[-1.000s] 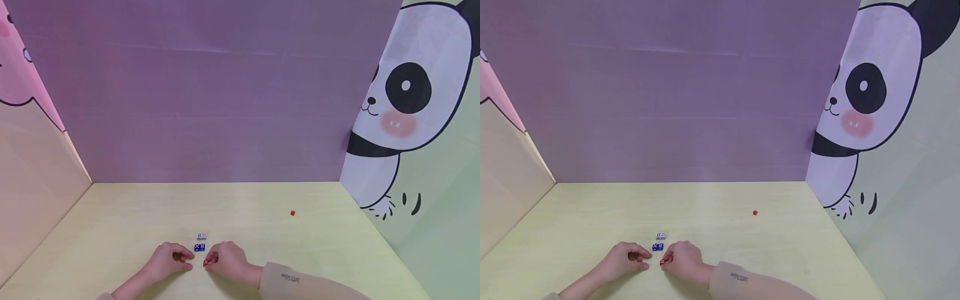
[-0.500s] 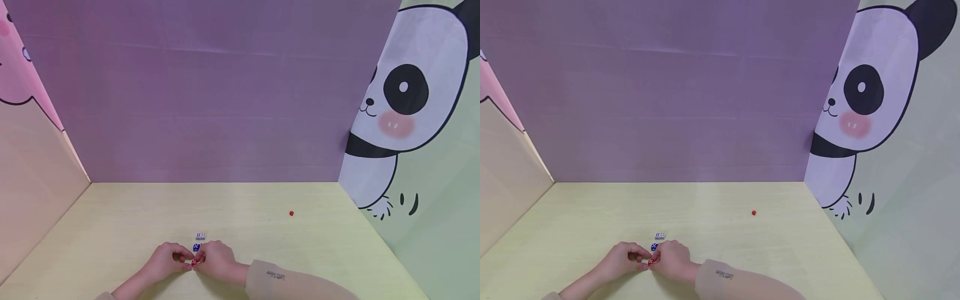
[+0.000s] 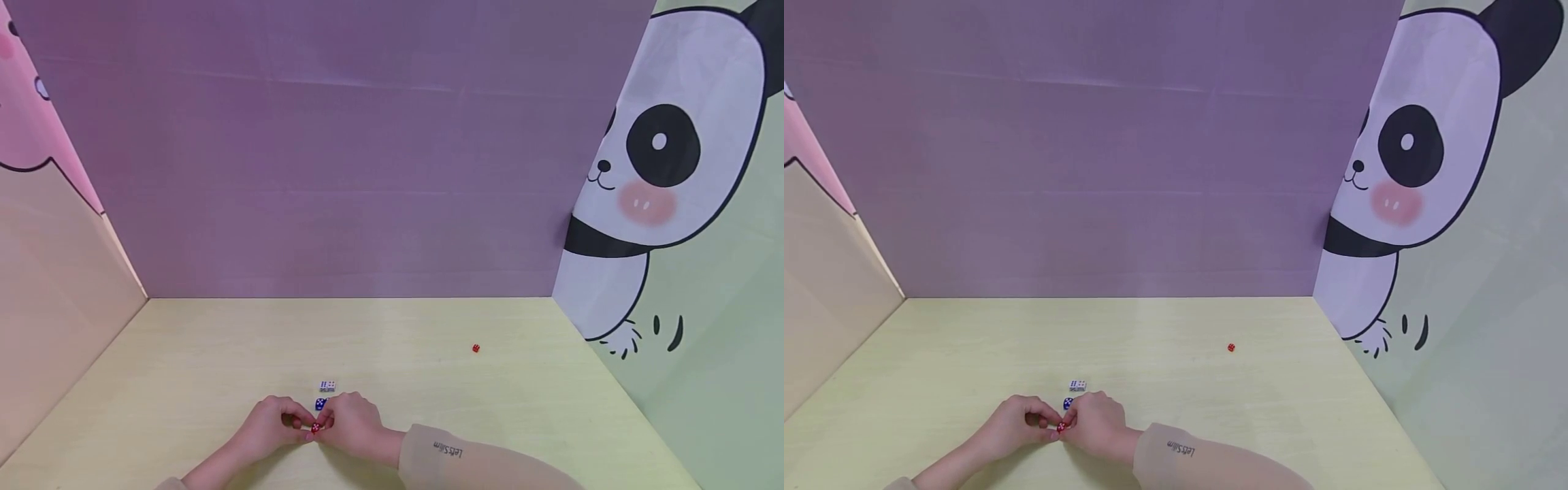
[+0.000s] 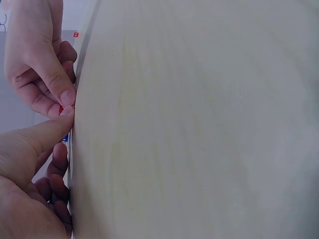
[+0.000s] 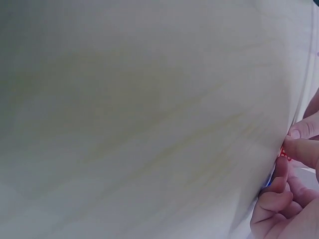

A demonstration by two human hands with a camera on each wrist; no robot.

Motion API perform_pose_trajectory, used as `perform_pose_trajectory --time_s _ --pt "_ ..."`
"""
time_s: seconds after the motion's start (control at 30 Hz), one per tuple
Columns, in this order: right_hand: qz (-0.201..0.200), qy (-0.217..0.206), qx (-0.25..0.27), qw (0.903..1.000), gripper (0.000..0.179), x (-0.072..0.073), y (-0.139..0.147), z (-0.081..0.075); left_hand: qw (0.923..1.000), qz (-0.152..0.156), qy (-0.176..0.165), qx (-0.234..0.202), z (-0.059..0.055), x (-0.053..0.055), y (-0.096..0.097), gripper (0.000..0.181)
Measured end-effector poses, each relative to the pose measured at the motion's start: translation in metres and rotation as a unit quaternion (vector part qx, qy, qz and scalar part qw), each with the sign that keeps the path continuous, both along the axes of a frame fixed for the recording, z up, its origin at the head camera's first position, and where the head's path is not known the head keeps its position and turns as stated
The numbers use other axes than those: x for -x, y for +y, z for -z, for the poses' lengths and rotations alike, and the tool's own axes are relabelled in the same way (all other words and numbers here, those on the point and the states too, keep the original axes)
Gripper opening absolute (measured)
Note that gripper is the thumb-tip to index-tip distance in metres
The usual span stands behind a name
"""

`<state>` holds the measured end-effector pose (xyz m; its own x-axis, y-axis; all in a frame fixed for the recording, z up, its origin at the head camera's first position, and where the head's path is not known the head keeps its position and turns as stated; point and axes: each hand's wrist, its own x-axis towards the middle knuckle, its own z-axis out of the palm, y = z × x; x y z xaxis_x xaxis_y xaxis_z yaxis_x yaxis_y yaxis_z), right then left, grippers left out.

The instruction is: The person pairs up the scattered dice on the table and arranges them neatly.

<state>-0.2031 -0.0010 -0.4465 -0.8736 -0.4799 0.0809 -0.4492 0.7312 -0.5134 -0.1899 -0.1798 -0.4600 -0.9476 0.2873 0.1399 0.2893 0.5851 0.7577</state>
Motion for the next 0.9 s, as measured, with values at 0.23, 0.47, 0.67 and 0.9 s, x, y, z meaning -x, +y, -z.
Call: perform_pose_trajectory --time_s 0.23,0.47,0.67,0.9 --pt "-0.007 -0.021 0.018 0.9996 0.015 0.002 0.003 0.0 0.9999 -0.003 -0.01 -0.001 0.0 0.0 0.0 0.016" --pt "-0.02 -0.028 0.027 0.999 0.014 0.004 0.021 0.0 0.9996 -0.008 -0.025 -0.004 -0.001 0.0 0.0 0.015" --pt "-0.018 -0.031 0.02 0.9992 0.013 0.005 0.045 -0.002 0.9995 -0.008 -0.029 -0.004 -0.003 -0.001 0.0 0.014" --pt "-0.012 -0.05 0.047 0.9976 0.011 0.009 0.086 -0.006 0.9994 -0.01 -0.032 -0.005 -0.004 -0.003 0.002 0.013"
